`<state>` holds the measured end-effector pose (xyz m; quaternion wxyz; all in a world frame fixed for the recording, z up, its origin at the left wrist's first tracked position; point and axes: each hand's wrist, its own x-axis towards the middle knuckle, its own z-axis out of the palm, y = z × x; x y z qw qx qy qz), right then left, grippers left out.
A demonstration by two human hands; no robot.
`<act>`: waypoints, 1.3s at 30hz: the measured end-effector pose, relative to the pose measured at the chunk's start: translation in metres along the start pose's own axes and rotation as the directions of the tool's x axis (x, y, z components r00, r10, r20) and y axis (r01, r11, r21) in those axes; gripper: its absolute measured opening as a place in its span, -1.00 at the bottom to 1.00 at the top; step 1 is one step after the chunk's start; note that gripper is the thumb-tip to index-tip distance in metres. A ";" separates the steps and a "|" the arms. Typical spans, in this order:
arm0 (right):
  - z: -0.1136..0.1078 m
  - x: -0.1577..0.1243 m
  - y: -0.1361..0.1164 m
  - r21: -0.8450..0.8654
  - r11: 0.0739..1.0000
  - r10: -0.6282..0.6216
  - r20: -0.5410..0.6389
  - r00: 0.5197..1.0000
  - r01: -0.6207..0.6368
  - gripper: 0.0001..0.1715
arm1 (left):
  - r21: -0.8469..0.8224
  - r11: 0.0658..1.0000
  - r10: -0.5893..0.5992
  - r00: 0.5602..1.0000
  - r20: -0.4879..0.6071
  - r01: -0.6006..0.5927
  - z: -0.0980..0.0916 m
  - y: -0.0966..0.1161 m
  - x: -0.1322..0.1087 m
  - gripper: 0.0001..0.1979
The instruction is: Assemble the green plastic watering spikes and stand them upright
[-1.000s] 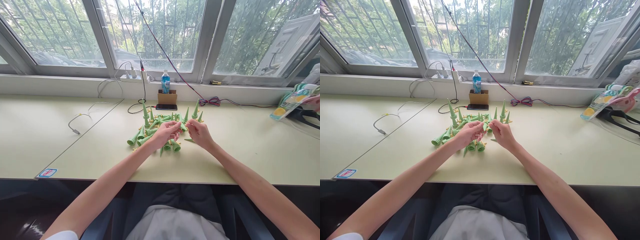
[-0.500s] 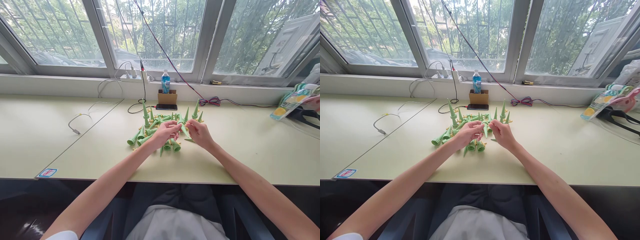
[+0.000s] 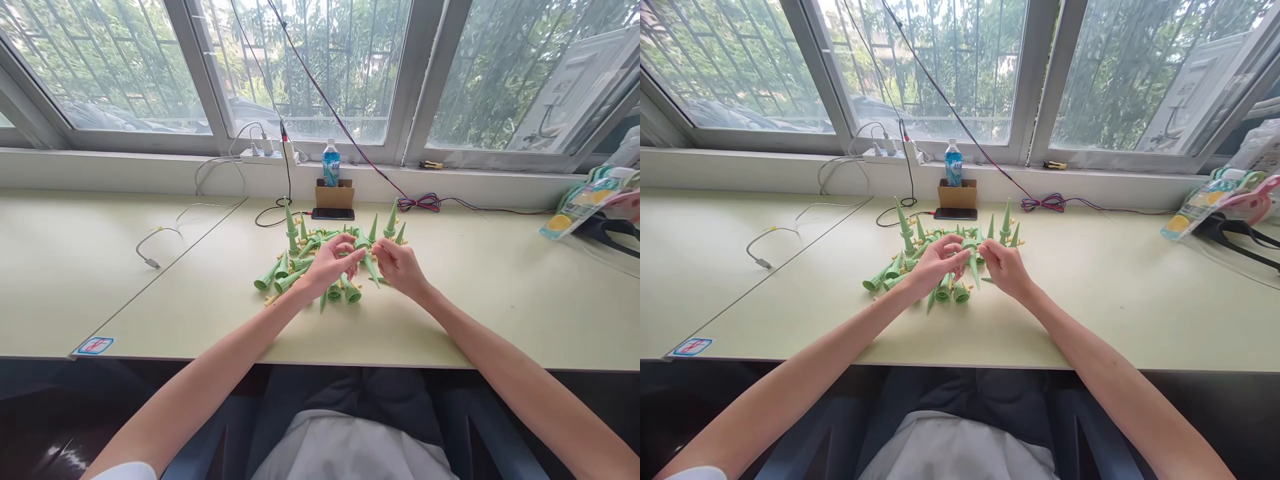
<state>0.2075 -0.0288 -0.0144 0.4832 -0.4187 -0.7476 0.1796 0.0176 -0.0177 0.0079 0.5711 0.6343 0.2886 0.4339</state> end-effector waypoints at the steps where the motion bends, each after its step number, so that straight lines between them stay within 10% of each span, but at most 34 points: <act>1: 0.000 0.000 0.000 -0.002 1.000 0.000 0.002 1.000 0.000 -0.59 | 0.005 1.000 0.001 1.000 0.002 -0.001 0.000 0.000 0.000 -0.56; 19: 0.000 0.000 0.000 -0.020 1.000 -0.002 0.019 1.000 0.003 -0.57 | 0.127 0.992 -0.020 1.000 0.006 0.019 0.000 0.003 -0.002 -0.65; 39: 0.001 0.000 0.001 0.007 0.999 0.040 0.021 0.999 -0.040 -0.56 | 0.383 0.883 0.286 0.958 0.018 -0.271 0.001 -0.006 -0.003 -0.72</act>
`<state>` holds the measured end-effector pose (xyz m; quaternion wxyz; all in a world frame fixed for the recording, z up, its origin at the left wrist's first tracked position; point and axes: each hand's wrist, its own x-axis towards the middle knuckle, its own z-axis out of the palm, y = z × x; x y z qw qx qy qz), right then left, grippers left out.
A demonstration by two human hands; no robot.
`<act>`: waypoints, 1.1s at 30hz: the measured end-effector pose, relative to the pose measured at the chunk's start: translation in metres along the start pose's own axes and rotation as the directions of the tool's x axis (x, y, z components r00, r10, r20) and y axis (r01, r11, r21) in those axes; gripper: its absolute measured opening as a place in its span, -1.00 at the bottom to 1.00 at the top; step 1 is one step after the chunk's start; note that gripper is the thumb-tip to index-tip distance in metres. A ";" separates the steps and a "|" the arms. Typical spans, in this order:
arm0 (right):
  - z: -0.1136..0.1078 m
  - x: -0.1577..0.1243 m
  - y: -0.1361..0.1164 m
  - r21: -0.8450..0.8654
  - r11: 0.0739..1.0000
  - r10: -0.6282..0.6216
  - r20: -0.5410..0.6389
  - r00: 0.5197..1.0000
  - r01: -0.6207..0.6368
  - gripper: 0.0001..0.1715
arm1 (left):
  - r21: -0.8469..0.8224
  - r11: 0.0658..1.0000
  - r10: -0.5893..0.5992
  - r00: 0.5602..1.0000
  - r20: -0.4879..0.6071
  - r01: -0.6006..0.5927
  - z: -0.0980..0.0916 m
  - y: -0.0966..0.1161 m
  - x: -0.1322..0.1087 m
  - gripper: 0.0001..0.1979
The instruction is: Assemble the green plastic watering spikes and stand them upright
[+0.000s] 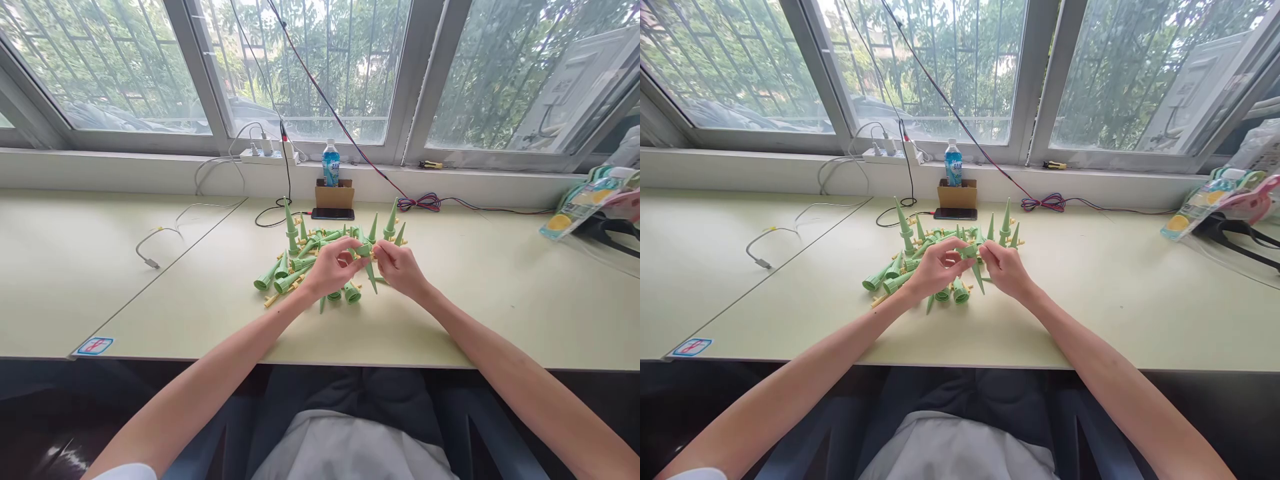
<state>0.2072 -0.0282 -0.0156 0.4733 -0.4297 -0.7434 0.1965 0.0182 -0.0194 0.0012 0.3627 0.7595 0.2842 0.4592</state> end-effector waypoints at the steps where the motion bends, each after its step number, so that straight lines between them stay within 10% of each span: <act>1: 0.000 0.000 0.000 0.000 1.000 0.000 -0.001 1.000 0.000 -0.56 | 0.005 1.000 0.008 1.000 -0.001 -0.008 0.000 0.000 0.000 -0.73; 33: -0.001 0.000 0.002 -0.068 0.998 -0.009 0.014 1.000 0.010 -0.51 | 0.436 0.805 0.402 0.910 0.099 -0.403 -0.002 -0.015 0.000 -0.86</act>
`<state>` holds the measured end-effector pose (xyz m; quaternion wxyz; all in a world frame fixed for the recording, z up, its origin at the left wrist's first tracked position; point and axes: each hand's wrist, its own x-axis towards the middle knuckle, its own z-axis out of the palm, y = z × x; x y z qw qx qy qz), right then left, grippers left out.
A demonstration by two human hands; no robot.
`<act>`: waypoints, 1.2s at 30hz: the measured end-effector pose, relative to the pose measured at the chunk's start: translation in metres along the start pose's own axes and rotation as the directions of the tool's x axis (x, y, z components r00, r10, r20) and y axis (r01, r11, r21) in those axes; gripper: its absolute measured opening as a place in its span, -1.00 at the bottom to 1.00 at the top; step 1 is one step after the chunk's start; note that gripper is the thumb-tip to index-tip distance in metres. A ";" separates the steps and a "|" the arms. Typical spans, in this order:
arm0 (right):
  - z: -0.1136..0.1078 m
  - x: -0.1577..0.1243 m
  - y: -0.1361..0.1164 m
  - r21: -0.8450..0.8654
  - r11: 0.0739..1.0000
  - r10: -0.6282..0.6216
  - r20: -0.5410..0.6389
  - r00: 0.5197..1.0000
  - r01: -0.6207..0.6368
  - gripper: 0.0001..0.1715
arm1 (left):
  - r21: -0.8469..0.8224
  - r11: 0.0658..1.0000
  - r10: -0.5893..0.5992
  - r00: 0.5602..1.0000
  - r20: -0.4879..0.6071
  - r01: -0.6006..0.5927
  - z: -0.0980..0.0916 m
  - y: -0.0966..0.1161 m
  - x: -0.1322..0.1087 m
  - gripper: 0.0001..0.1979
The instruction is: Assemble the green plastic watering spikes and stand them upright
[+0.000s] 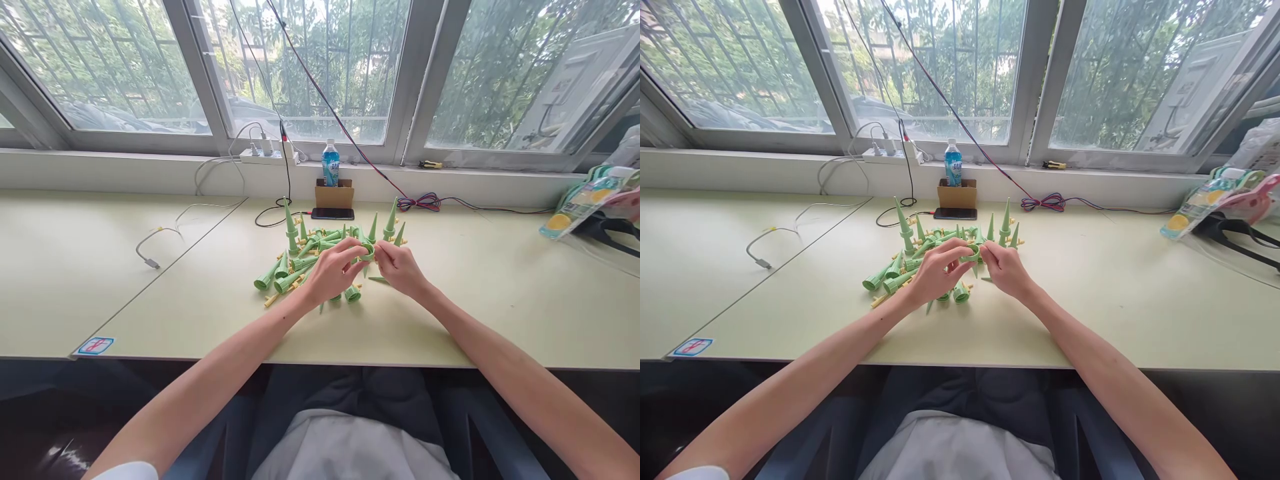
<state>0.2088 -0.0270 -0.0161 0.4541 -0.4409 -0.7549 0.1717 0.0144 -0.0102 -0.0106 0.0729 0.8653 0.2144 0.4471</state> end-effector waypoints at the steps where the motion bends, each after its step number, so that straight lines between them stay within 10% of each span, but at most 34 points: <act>1: 0.000 0.000 0.000 0.003 1.000 0.002 -0.001 1.000 -0.002 -0.51 | 0.001 1.000 -0.005 1.000 -0.002 0.005 0.000 0.000 0.000 -0.86; 20: 0.000 0.000 0.001 -0.035 0.999 -0.012 0.010 1.000 0.012 -0.52 | 0.166 0.984 0.062 0.997 0.041 -0.068 -0.003 -0.002 0.000 -0.82; 36: 0.001 0.001 -0.006 0.011 1.000 -0.011 -0.053 0.999 0.012 -0.51 | -0.102 0.954 -0.289 0.956 -0.046 0.283 0.000 0.009 0.005 -0.72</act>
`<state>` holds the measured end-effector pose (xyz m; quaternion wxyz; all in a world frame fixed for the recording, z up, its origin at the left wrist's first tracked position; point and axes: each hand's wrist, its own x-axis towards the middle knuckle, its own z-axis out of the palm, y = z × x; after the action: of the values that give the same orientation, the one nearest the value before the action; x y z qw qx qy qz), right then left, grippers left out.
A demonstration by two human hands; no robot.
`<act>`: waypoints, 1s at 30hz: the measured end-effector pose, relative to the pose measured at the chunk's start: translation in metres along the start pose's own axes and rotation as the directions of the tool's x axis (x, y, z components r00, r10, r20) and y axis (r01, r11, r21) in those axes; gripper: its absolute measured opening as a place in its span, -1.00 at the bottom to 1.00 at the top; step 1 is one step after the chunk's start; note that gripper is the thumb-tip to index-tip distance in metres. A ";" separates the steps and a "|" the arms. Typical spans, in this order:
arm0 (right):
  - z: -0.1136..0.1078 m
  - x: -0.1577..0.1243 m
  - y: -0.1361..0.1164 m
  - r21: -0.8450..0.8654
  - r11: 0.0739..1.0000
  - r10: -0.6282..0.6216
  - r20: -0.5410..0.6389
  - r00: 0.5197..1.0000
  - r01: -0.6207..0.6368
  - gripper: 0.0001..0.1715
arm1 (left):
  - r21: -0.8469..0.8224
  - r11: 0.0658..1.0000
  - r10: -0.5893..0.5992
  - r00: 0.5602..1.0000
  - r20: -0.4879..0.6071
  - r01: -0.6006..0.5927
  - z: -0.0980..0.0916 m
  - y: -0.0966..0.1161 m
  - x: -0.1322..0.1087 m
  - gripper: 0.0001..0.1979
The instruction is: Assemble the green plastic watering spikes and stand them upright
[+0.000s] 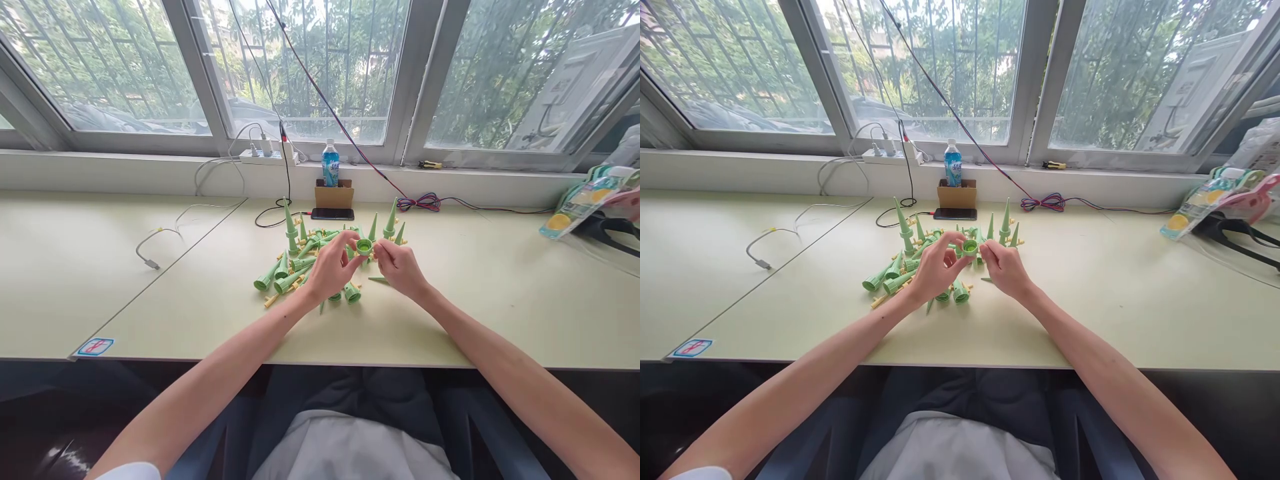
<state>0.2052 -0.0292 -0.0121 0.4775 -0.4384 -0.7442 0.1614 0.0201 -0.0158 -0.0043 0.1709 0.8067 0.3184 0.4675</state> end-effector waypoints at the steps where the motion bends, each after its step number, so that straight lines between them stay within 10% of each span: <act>1: 0.000 0.000 0.000 0.006 1.000 0.001 -0.003 1.000 -0.001 -0.52 | -0.023 0.999 -0.031 1.000 0.001 0.031 0.000 0.002 0.001 -0.70; 7: 0.000 -0.001 -0.001 0.011 1.000 -0.007 -0.028 1.000 0.007 -0.53 | -0.184 0.963 -0.191 0.981 0.041 0.195 -0.003 0.009 0.003 -0.66; 14: -0.001 -0.001 -0.004 0.010 1.000 -0.019 -0.051 0.999 0.020 -0.53 | -0.397 0.805 -0.319 0.885 0.338 0.441 -0.009 0.015 0.003 -0.65; 30: -0.003 -0.001 -0.008 0.044 0.999 -0.010 -0.064 0.998 0.013 -0.55 | -0.634 0.460 -0.279 0.779 0.562 0.622 -0.012 0.012 0.008 -0.70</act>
<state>0.2037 -0.0350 -0.0066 0.5115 -0.4285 -0.7272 0.1611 0.0169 -0.0192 0.0135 0.6882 0.5997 0.2429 0.3282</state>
